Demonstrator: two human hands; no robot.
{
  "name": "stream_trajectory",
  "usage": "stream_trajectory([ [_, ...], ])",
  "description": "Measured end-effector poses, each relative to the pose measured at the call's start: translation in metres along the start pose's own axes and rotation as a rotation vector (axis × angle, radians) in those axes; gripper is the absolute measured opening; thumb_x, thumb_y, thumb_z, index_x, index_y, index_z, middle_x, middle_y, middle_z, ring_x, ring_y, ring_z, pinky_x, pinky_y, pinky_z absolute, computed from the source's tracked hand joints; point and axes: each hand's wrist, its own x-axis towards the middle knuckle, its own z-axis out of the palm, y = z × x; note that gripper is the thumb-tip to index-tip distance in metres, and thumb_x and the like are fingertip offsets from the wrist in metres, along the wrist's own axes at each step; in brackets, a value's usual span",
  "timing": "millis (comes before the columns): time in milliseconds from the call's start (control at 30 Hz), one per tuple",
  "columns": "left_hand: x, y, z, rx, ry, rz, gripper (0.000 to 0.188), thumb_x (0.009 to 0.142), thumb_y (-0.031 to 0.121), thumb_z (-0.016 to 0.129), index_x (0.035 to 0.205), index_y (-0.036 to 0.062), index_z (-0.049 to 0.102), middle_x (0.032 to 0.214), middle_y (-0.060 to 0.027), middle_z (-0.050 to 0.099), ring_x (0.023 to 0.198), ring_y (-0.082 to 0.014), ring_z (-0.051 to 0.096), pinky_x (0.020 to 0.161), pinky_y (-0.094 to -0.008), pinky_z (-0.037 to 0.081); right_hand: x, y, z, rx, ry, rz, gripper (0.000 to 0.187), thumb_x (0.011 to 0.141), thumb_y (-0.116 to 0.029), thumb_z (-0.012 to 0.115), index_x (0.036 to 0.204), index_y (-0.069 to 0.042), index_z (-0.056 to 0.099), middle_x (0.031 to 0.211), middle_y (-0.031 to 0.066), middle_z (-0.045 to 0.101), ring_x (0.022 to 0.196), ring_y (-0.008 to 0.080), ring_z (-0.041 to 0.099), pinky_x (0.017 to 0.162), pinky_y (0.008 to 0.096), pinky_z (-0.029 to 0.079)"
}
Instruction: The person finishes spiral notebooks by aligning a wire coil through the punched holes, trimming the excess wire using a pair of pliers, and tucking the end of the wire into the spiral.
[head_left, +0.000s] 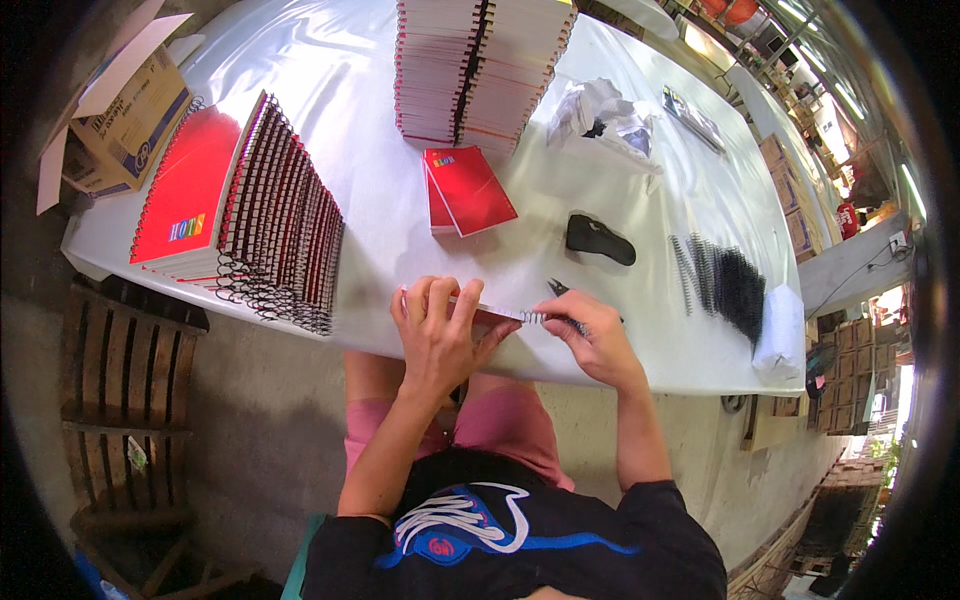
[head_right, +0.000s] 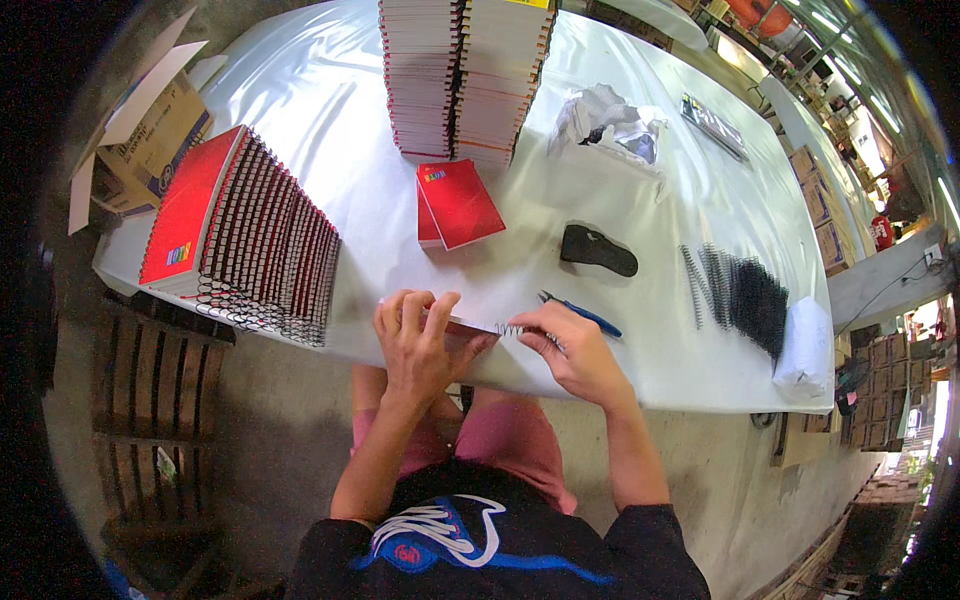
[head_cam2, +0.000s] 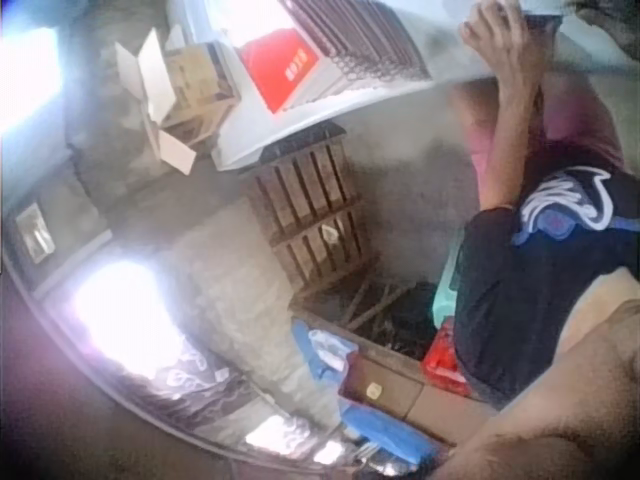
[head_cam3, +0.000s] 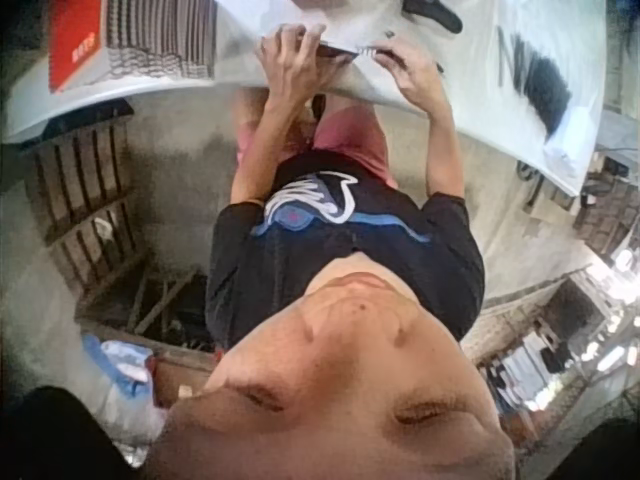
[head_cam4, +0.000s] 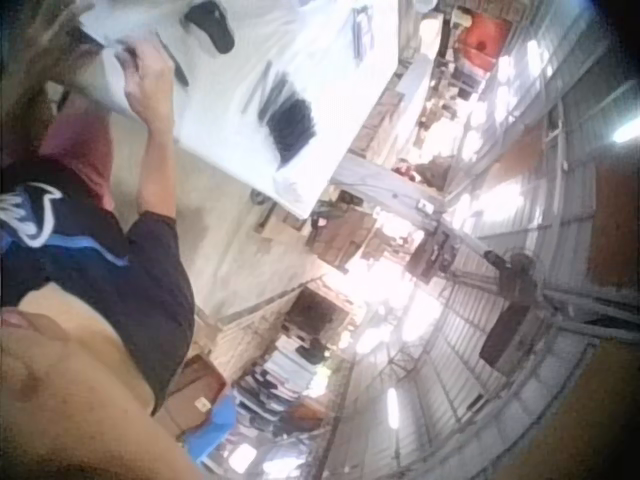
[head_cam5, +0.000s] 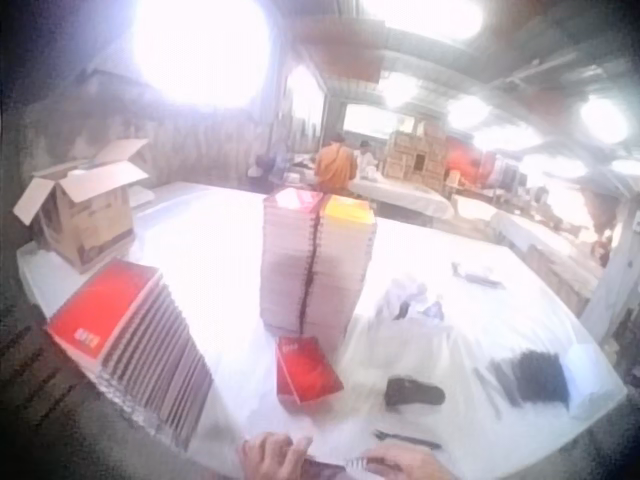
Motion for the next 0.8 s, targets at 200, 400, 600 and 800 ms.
stream_trajectory([
  [200, 0.004, -0.001, -0.002, -0.091, -0.04, -0.024, 0.059, 0.053, 0.046, 0.081, 0.094, 0.0085, 0.062, 0.092, -0.0087, 0.05, 0.098, -0.0301, 0.047, 0.09, -0.0474, 0.035, 0.014, 0.021, -0.017, 0.21, -0.225, 0.372, 0.025, 0.089, -0.013, 0.053, 0.112, -0.006, 0.06, 0.1, 0.0129, 0.064, 0.086, 0.0249, 0.062, 0.076, 0.0329, 0.049],
  [400, 0.007, -0.001, -0.004, -0.141, 0.045, -0.022, 0.053, 0.048, 0.043, 0.084, 0.078, 0.0065, 0.06, 0.094, -0.0097, 0.05, 0.103, -0.0344, 0.047, 0.088, -0.0479, 0.039, 0.008, 0.104, -0.048, -0.591, 0.188, 0.313, 0.037, 0.078, -0.004, 0.053, 0.114, -0.01, 0.061, 0.108, 0.01, 0.064, 0.099, 0.0296, 0.06, 0.084, 0.0372, 0.047],
  [600, 0.008, -0.004, -0.005, -0.158, 0.006, -0.035, 0.049, 0.046, 0.038, 0.084, 0.073, 0.0062, 0.056, 0.102, -0.0115, 0.051, 0.105, -0.0354, 0.046, 0.087, -0.0476, 0.039, 0.008, 0.097, -0.037, 0.447, 0.408, 0.289, 0.027, 0.071, 0.007, 0.057, 0.095, -0.002, 0.066, 0.091, 0.0122, 0.07, 0.083, 0.0275, 0.066, 0.076, 0.0382, 0.052],
  [800, 0.006, -0.004, -0.009, -0.183, -0.026, -0.043, 0.044, 0.047, 0.03, 0.083, 0.072, 0.0061, 0.056, 0.115, -0.0139, 0.049, 0.112, -0.0365, 0.042, 0.091, -0.049, 0.036, 0.02, 0.044, 0.015, 0.782, -0.099, 0.066, 0.024, 0.067, 0.01, 0.057, 0.085, 0.002, 0.069, 0.093, 0.0166, 0.069, 0.088, 0.0224, 0.067, 0.085, 0.0345, 0.051],
])
